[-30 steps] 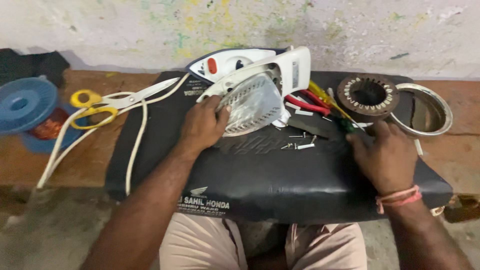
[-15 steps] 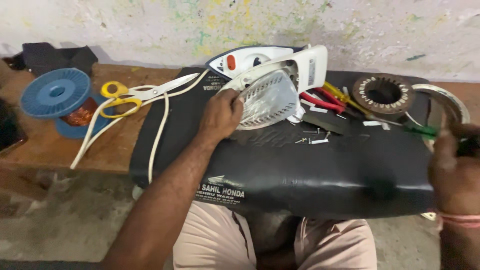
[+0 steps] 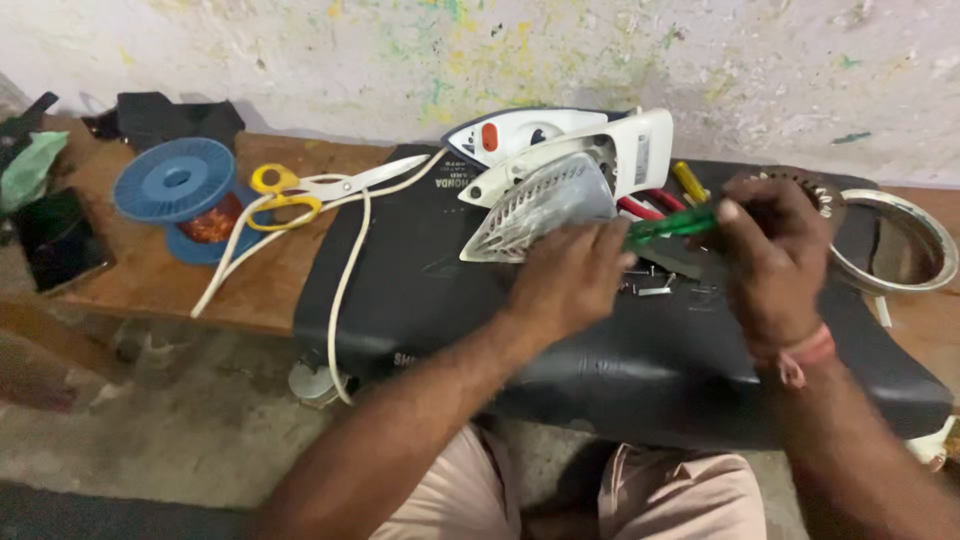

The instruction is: The person is repairing a disassembled electric iron. They repeatedly press and adjust a thin foil or mesh into the underside of the iron's soleplate using their fingers and a small metal tool. The iron remains open on a black cushioned work surface throughout the clip.

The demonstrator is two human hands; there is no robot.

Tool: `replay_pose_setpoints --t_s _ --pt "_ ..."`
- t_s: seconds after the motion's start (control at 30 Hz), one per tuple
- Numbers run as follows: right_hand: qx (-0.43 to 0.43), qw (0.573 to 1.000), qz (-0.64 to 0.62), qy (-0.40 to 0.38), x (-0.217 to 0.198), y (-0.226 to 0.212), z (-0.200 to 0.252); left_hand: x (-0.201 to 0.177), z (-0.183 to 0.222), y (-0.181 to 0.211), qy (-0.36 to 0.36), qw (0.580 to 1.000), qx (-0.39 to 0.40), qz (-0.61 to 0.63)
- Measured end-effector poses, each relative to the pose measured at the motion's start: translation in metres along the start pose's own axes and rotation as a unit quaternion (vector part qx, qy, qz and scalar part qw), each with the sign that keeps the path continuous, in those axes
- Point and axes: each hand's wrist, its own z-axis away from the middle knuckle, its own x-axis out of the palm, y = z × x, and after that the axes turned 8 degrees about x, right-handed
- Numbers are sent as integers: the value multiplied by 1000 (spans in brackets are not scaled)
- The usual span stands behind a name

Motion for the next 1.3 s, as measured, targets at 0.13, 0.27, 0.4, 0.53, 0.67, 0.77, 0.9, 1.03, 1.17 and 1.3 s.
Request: replay_pose_setpoints --t_s 0.13,0.27,0.4,0.53,0.67,0.77,0.9,1.03,1.17,1.3 --pt "-101 968 223 -62 13 19 -17 11 5 -21 21 999 -21 -42" --pt "-278 837 446 -154 27 26 -22 4 14 -40 -42 996 -4 -77" --pt "-368 764 494 -190 35 30 -23 0 21 -52 -60 995 8 -80" --pt "-378 746 505 -213 41 39 -24 0 31 -58 -57 993 21 -105" --pt "-379 749 501 -210 42 49 -20 1 39 -62 -38 990 18 -134" --pt "-389 749 502 -191 36 50 -21 -1 37 -68 5 988 30 -155" --pt "-400 761 477 -185 29 52 -25 -8 35 -70 25 985 16 -171" --pt "-372 797 474 -39 18 53 -33 -20 32 -69 161 978 -105 -80" --pt "-333 826 452 -44 19 65 -31 -20 29 -67 259 929 -145 220" --pt "-322 844 423 -71 19 72 -31 1 15 -64 275 901 -102 319"
